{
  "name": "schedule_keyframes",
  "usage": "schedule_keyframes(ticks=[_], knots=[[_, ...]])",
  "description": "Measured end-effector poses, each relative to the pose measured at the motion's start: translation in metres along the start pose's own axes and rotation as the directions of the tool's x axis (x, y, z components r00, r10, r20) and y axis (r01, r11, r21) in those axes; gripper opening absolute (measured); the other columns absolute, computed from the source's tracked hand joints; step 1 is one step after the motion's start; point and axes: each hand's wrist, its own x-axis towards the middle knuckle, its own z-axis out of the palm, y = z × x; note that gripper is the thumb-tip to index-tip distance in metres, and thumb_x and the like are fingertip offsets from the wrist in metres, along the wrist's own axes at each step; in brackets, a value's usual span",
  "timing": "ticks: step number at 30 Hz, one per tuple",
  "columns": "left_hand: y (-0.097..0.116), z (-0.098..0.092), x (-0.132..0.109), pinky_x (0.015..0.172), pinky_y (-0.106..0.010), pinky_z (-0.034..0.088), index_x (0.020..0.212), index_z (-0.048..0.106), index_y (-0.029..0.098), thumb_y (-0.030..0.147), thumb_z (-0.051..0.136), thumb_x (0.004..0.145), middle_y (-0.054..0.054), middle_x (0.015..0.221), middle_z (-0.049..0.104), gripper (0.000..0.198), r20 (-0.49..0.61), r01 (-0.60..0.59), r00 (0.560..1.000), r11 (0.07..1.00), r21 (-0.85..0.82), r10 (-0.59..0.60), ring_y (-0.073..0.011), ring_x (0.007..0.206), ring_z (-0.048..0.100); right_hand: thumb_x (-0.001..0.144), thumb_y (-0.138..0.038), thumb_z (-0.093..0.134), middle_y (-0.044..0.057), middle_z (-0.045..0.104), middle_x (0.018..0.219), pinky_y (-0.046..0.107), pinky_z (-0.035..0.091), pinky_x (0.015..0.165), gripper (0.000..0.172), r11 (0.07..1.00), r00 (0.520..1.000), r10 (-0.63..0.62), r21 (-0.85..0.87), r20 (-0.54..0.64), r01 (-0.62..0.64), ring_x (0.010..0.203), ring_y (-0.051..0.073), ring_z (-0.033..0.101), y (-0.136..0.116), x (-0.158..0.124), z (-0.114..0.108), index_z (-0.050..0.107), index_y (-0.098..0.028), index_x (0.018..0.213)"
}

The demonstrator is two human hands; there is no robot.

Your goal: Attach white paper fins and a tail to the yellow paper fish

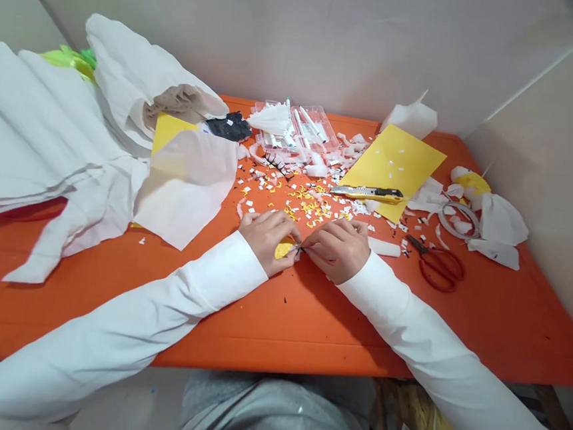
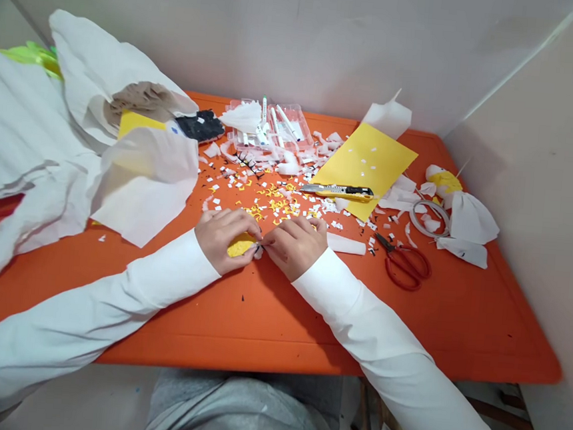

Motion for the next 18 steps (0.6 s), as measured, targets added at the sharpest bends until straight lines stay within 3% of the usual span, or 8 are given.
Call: schedule_keyframes(ticks=[3, 7, 12, 15, 18], knots=[[-0.001, 0.001, -0.003, 0.083, -0.039, 0.031, 0.076, 0.061, 0.024, 0.025, 0.057, 0.075, 0.002, 0.093, 0.068, 0.004, -0.086, -0.08, 0.993, 0.994, 0.08, 0.087, -0.0186, 0.086, 0.06, 0.088, -0.034, 0.05, 0.0, 0.069, 0.081, 0.035, 0.022, 0.081, 0.018, 0.999, 0.997, 0.042, -0.007, 0.065, -0.042, 0.084, 0.016, 0.055, -0.001, 0.0, -0.003, 0.065, -0.026, 0.082], [0.0, 0.002, -0.008, 0.089, -0.043, 0.03, 0.071, 0.061, 0.023, 0.026, 0.054, 0.081, 0.003, 0.092, 0.07, 0.012, -0.16, -0.19, 0.962, 0.962, 0.198, 0.223, -0.018, 0.083, 0.061, 0.089, -0.035, 0.05, 0.001, 0.07, 0.084, 0.036, 0.023, 0.083, 0.02, 0.994, 0.988, 0.105, -0.027, 0.116, -0.102, 0.086, 0.016, 0.056, -0.003, -0.001, -0.011, 0.067, -0.027, 0.086], [0.001, 0.002, -0.013, 0.096, -0.043, 0.028, 0.071, 0.062, 0.024, 0.023, 0.051, 0.085, 0.005, 0.086, 0.072, 0.018, -0.176, -0.25, 0.94, 0.942, 0.226, 0.291, -0.0143, 0.079, 0.063, 0.089, -0.031, 0.05, -0.003, 0.071, 0.085, 0.037, 0.022, 0.086, 0.019, 0.998, 0.995, 0.042, -0.052, 0.089, -0.038, 0.083, 0.015, 0.057, -0.001, -0.007, -0.013, 0.069, -0.033, 0.088], [0.002, 0.001, -0.014, 0.096, -0.042, 0.031, 0.072, 0.062, 0.024, 0.022, 0.05, 0.085, 0.004, 0.087, 0.072, 0.018, -0.165, -0.269, 0.936, 0.935, 0.23, 0.31, -0.0148, 0.082, 0.063, 0.084, -0.04, 0.056, -0.004, 0.071, 0.086, 0.038, 0.021, 0.086, 0.015, 0.999, 0.998, 0.004, -0.034, 0.066, -0.002, 0.084, 0.016, 0.059, 0.005, -0.01, -0.018, 0.068, -0.034, 0.09], [0.0, -0.002, -0.015, 0.093, -0.042, 0.034, 0.075, 0.062, 0.023, 0.026, 0.051, 0.084, 0.0, 0.097, 0.072, 0.015, -0.146, -0.341, 0.912, 0.906, 0.249, 0.383, -0.018, 0.092, 0.064, 0.081, -0.043, 0.059, -0.001, 0.071, 0.09, 0.039, 0.024, 0.086, 0.019, 0.995, 0.992, 0.096, -0.019, 0.077, -0.095, 0.086, 0.018, 0.06, 0.021, -0.013, -0.031, 0.069, -0.031, 0.091]])
